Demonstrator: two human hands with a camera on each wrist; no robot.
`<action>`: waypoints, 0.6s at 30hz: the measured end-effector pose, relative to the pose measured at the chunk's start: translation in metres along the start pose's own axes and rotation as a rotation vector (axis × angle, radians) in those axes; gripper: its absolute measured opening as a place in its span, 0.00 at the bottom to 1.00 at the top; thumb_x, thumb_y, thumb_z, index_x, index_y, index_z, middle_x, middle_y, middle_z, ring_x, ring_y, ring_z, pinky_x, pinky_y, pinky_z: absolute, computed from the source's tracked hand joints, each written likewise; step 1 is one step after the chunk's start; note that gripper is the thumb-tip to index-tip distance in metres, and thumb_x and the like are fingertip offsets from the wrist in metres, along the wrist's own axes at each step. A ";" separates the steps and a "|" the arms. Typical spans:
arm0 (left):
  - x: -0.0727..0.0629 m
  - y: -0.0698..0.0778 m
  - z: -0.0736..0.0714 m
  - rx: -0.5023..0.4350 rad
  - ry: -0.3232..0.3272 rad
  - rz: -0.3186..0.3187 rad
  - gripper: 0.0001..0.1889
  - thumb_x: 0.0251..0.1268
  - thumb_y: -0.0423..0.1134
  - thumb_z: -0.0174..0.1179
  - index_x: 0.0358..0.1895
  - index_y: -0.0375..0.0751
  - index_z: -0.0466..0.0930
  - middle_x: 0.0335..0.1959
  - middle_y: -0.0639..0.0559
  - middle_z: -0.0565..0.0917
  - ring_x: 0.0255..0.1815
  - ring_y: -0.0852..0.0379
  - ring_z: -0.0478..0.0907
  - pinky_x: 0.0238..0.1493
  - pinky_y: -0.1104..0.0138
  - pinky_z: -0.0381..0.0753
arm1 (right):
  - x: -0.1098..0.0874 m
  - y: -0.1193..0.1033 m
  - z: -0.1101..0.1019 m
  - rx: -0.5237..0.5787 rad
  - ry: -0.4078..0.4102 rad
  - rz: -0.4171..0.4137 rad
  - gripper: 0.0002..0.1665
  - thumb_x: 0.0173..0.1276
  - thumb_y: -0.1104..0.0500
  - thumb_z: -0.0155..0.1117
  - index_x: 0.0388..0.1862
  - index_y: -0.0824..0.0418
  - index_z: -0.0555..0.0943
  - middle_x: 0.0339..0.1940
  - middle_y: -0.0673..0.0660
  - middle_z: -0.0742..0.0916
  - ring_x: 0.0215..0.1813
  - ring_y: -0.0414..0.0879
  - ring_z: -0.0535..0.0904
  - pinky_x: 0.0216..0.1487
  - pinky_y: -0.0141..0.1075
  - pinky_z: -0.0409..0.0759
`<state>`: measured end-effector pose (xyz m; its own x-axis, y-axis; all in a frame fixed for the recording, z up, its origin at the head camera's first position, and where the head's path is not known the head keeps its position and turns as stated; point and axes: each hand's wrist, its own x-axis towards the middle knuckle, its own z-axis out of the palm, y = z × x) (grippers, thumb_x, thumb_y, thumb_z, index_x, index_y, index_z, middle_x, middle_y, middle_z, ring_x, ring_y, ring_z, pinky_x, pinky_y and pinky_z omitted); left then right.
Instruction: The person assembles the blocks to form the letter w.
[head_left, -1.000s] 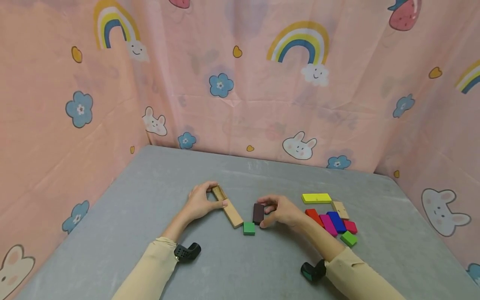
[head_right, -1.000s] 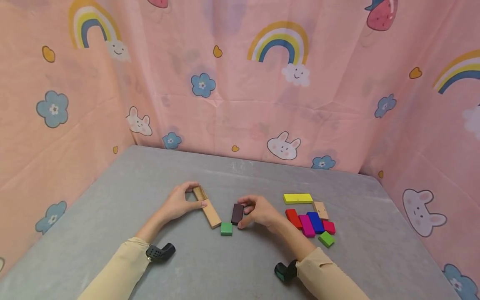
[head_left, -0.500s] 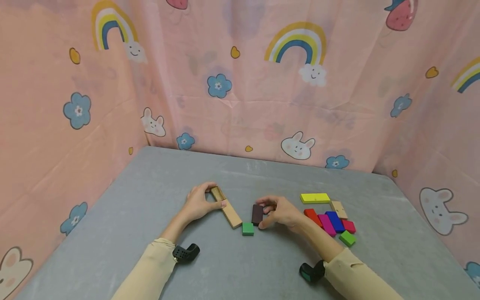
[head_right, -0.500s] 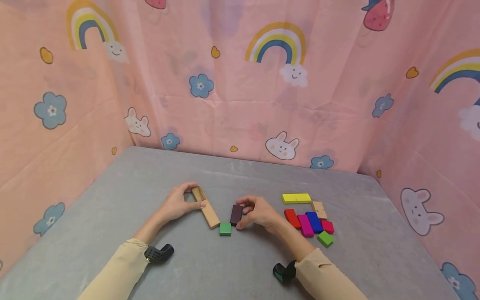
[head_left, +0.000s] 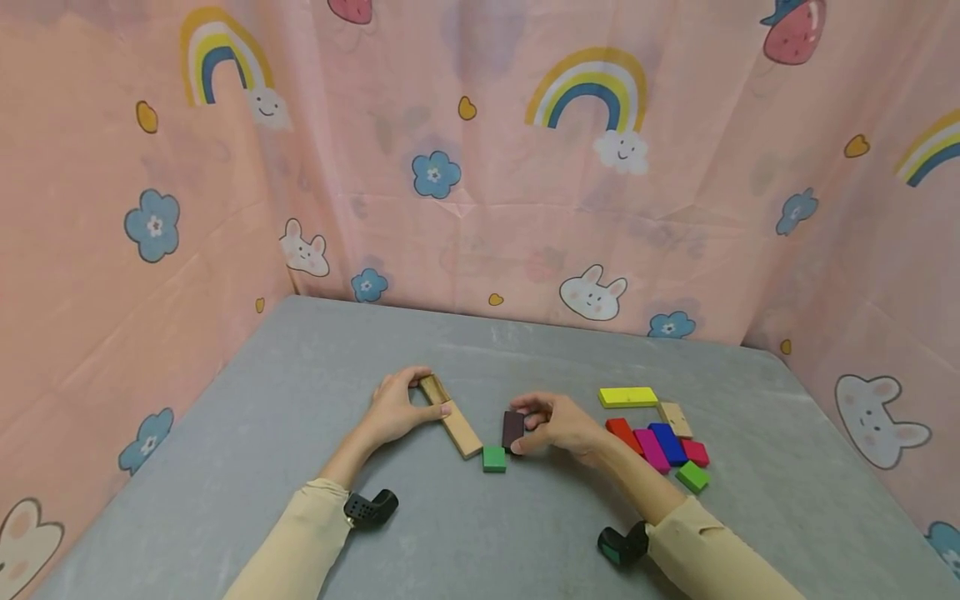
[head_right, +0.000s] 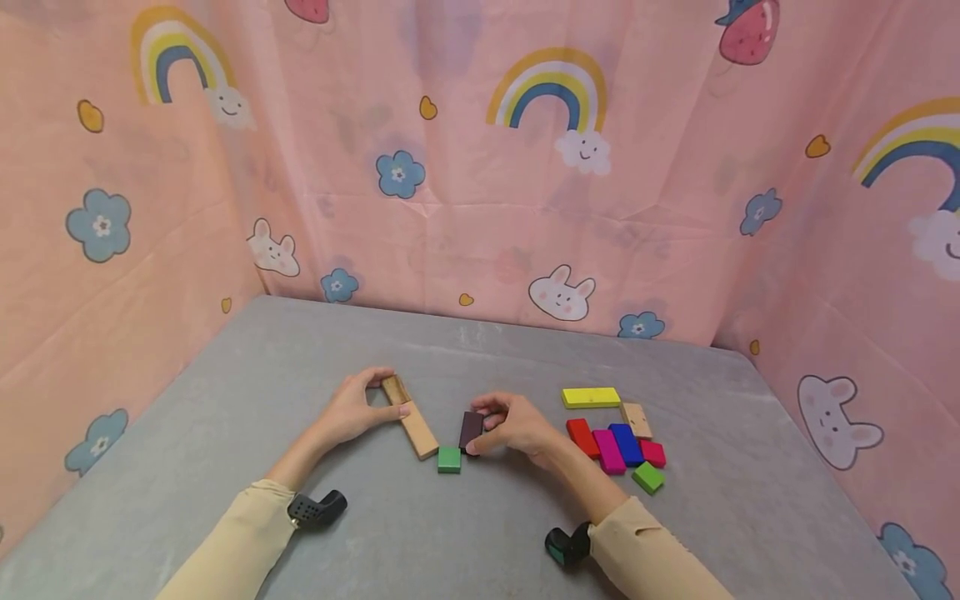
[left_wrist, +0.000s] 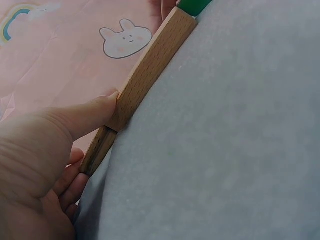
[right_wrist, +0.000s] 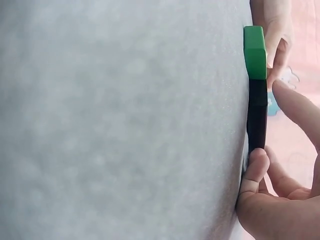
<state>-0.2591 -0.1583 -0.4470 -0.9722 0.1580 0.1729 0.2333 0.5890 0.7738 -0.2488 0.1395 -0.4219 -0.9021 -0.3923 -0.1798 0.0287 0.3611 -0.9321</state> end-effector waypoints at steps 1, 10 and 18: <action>0.000 0.000 0.000 0.000 0.000 0.000 0.40 0.52 0.52 0.75 0.67 0.40 0.73 0.58 0.46 0.76 0.60 0.46 0.67 0.63 0.47 0.56 | 0.000 0.000 0.000 0.007 0.000 0.000 0.39 0.46 0.69 0.82 0.60 0.67 0.78 0.50 0.60 0.79 0.46 0.53 0.71 0.46 0.40 0.70; 0.000 0.000 0.001 -0.006 0.003 0.000 0.39 0.52 0.53 0.75 0.67 0.40 0.73 0.58 0.45 0.76 0.59 0.46 0.67 0.63 0.46 0.55 | -0.001 0.000 -0.001 0.042 0.002 0.011 0.38 0.45 0.71 0.81 0.59 0.67 0.79 0.48 0.61 0.80 0.44 0.53 0.71 0.44 0.39 0.69; -0.001 0.001 0.000 -0.014 0.001 0.001 0.40 0.52 0.52 0.76 0.67 0.39 0.73 0.58 0.45 0.77 0.59 0.45 0.67 0.63 0.46 0.54 | -0.001 0.001 0.000 0.051 0.010 0.014 0.37 0.44 0.72 0.81 0.57 0.67 0.80 0.46 0.60 0.79 0.44 0.52 0.70 0.42 0.38 0.68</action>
<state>-0.2583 -0.1574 -0.4466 -0.9719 0.1576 0.1747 0.2342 0.5778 0.7818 -0.2475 0.1398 -0.4223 -0.9055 -0.3793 -0.1903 0.0631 0.3231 -0.9443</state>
